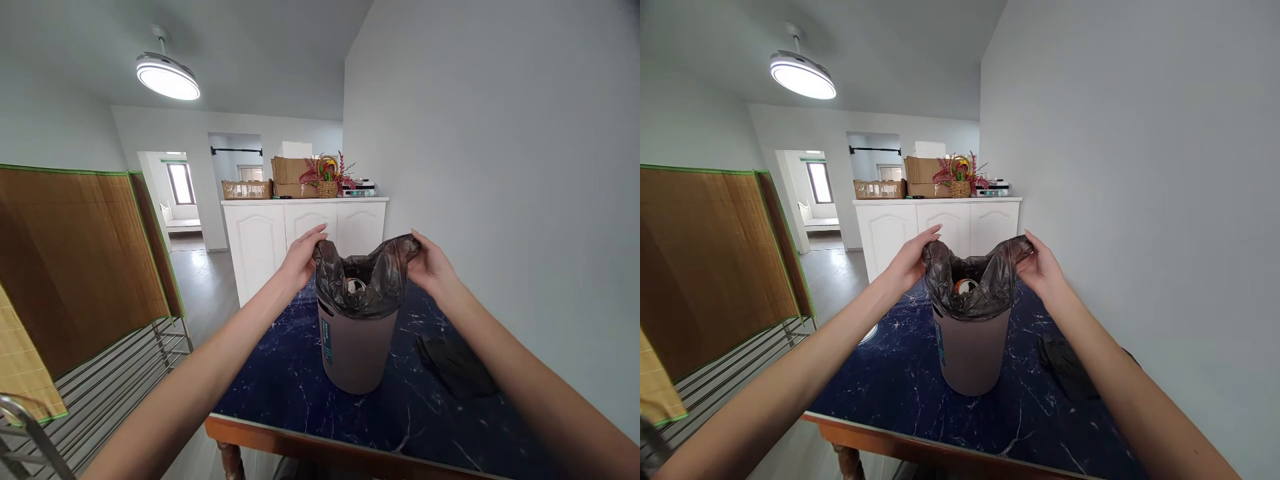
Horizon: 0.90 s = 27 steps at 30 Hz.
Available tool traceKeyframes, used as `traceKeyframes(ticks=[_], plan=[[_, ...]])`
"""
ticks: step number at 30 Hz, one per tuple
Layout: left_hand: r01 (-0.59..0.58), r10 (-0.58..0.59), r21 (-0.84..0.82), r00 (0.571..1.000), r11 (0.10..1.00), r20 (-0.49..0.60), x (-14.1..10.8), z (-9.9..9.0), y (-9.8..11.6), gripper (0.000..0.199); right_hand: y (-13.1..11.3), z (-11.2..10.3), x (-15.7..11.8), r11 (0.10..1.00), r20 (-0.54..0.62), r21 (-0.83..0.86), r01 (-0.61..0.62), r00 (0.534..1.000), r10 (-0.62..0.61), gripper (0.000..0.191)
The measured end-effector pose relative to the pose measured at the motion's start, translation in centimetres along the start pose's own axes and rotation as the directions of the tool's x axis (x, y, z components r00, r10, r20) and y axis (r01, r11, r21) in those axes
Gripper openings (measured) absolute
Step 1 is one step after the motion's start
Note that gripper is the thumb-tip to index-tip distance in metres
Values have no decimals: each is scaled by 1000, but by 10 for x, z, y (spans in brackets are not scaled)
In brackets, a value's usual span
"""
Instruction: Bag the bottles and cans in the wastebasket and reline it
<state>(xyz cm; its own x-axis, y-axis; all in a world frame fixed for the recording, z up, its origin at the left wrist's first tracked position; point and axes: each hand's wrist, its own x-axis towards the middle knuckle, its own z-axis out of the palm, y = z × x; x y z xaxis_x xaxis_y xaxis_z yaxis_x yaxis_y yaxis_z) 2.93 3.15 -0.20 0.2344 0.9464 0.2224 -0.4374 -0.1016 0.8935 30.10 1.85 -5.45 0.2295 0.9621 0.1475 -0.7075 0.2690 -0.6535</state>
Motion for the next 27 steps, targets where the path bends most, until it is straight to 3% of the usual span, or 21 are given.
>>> traceKeyframes(ticks=[3,10,21,24,27], plan=[[-36,32,-55,997,998,-68,10,6,-1,38,6,-1,18,997,-88,82,6,996,2,20],[-132,94,-157,968,979,-232,34,8,4,15,3,0,46,968,-231,250,22,972,37,9],[-237,197,-167,954,957,-225,42,13,19,19,-17,33,48,913,-84,408,8,996,28,10],[-217,172,-153,950,964,-261,52,8,21,8,-19,40,57,905,-103,423,34,995,11,10],[-177,119,-147,934,973,-338,64,-3,22,15,-19,42,68,897,-164,434,86,986,-15,13]])
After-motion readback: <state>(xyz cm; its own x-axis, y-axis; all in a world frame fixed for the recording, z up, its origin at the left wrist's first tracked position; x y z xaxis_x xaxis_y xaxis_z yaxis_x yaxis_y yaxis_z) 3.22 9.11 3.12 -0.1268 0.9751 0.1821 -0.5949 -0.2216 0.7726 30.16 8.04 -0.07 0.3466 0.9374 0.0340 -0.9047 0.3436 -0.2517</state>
